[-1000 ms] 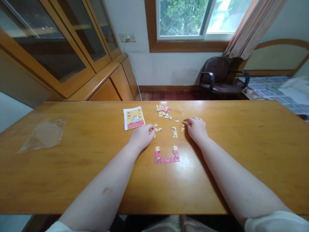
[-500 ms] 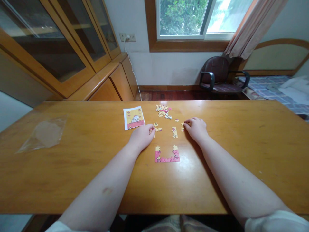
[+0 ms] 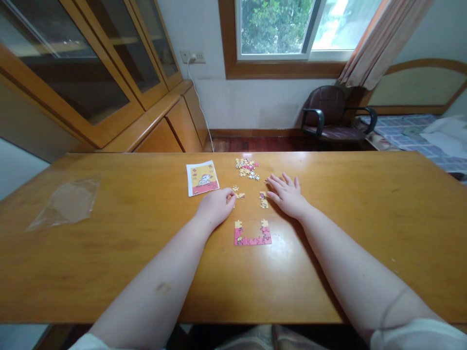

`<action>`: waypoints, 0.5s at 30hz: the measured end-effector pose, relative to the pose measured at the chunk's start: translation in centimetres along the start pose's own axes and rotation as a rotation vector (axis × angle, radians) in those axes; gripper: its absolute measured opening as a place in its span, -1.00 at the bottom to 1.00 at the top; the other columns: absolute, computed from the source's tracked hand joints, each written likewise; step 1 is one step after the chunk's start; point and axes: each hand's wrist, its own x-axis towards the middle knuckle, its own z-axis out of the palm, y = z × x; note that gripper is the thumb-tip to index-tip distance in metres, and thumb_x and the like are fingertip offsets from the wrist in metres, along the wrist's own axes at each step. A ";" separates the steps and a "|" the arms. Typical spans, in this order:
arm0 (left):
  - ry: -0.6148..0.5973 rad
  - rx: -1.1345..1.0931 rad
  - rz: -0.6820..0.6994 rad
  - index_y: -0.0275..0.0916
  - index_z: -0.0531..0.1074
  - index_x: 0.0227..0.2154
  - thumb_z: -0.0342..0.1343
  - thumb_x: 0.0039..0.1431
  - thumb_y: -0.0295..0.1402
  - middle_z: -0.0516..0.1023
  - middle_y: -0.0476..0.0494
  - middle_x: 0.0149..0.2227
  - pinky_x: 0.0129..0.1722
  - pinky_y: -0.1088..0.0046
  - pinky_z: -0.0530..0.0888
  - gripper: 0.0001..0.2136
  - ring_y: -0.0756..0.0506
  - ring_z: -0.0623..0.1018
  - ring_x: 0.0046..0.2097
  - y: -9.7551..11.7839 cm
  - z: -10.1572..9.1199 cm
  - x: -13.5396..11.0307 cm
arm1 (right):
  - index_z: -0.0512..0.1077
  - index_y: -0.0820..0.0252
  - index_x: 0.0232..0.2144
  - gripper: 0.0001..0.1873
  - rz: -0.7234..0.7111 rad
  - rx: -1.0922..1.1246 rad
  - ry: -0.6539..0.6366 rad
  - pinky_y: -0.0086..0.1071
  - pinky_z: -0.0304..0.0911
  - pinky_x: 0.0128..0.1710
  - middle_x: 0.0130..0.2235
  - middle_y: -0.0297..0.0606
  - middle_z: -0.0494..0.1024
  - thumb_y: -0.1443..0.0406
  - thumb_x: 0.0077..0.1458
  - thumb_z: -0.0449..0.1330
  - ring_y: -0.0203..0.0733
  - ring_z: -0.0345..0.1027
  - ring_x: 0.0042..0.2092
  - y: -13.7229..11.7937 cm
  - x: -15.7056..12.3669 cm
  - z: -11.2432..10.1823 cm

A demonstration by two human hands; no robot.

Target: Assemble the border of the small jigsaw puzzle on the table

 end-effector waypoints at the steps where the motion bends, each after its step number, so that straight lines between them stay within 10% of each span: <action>1: 0.001 -0.001 0.000 -0.16 0.50 -0.28 -0.06 0.21 -0.24 0.58 -0.11 -0.37 -0.39 0.43 0.30 -0.76 -0.12 0.52 -0.31 0.0 0.0 0.0 | 0.22 0.01 0.24 -0.45 -0.019 0.003 -0.021 0.34 -0.40 0.22 0.30 -0.23 0.20 0.03 0.27 -0.10 0.21 -0.19 0.35 0.0 0.0 -0.1; 15: -0.004 -0.031 0.004 -0.13 0.50 -0.27 -0.05 0.20 -0.26 0.61 -0.09 -0.30 -0.36 0.42 0.32 -0.78 -0.13 0.53 -0.29 0.0 -0.1 0.0 | 0.51 0.07 -0.10 -0.65 0.084 0.043 0.107 0.20 -0.29 0.25 -0.02 -0.19 0.53 0.22 0.27 -0.04 0.02 0.21 0.07 -0.7 0.0 -0.8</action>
